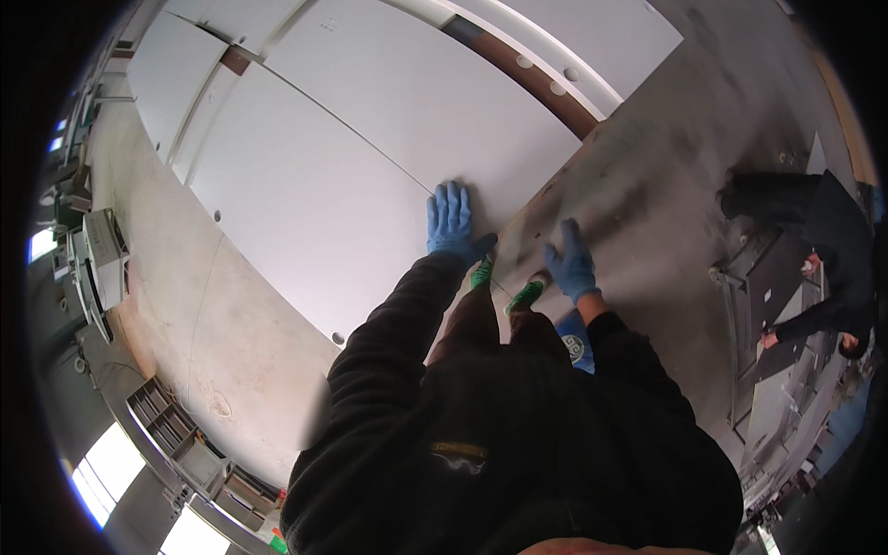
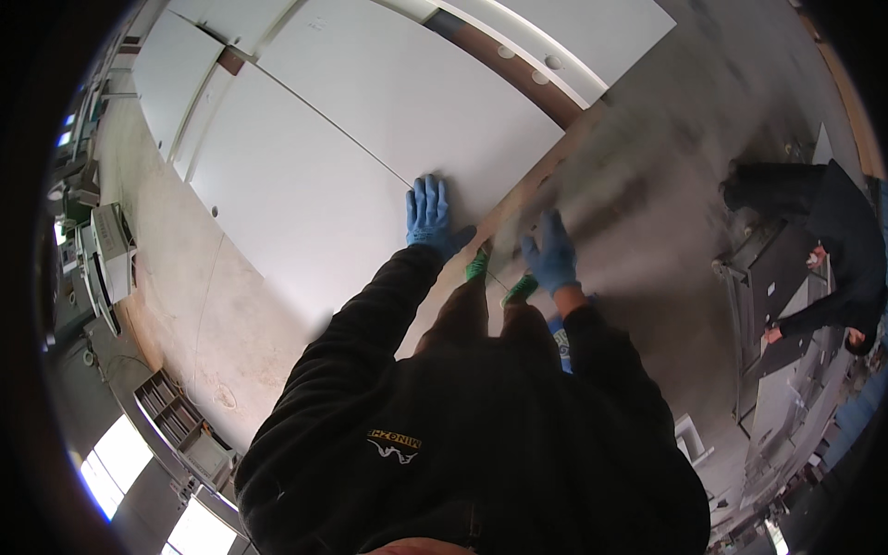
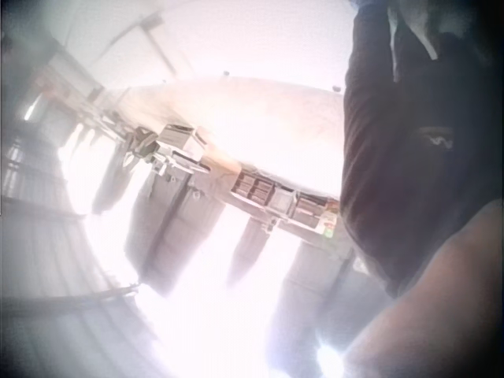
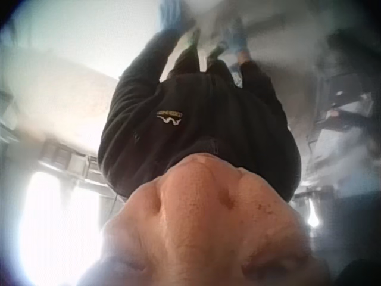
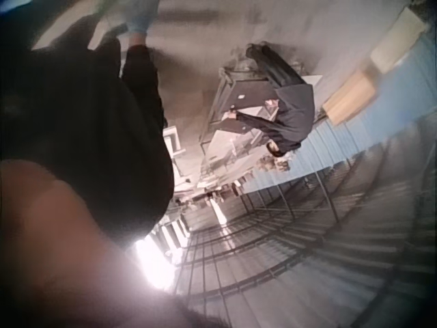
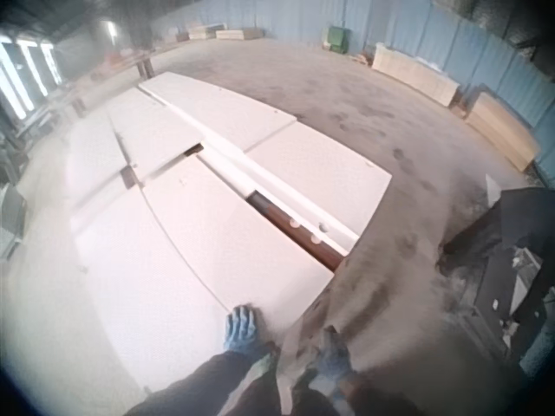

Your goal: The person repeatedly picks up large white and brown flat panels from the floor and stacks them on a growing pile. The person handles the panels by hand, turning them over and aligning them before placing them down.

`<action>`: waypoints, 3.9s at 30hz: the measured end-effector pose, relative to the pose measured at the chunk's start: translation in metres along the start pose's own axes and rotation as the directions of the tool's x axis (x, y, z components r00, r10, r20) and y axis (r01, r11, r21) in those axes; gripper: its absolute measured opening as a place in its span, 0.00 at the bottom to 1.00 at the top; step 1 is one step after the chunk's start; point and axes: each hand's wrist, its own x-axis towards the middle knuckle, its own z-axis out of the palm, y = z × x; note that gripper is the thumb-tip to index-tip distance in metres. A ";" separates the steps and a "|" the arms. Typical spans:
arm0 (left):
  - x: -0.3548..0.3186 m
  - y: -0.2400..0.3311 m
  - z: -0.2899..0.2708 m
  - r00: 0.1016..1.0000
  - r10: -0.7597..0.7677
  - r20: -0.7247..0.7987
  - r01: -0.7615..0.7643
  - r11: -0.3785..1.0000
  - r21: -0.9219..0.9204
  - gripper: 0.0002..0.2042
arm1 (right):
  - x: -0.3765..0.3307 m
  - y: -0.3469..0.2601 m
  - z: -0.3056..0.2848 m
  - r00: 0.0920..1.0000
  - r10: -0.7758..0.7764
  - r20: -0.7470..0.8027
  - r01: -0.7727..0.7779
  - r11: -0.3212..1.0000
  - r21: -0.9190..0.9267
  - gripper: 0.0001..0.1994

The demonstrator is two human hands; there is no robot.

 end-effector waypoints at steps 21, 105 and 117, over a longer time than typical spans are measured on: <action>0.002 -0.005 0.000 0.989 0.032 -0.144 -0.043 0.997 -0.070 0.58 | 0.178 -0.017 0.056 0.864 0.504 -0.007 -0.495 0.851 0.178 0.64; -0.629 0.536 0.149 -0.210 0.977 -0.043 -0.894 -0.210 -0.396 0.37 | -0.994 -0.075 -0.139 -0.200 0.466 -0.862 -0.806 0.422 0.415 0.15; -0.719 0.607 0.218 -0.200 0.971 0.133 -0.967 -0.174 -0.184 0.44 | -1.221 0.215 -0.233 -0.139 0.808 -0.572 -0.990 -0.116 0.077 0.32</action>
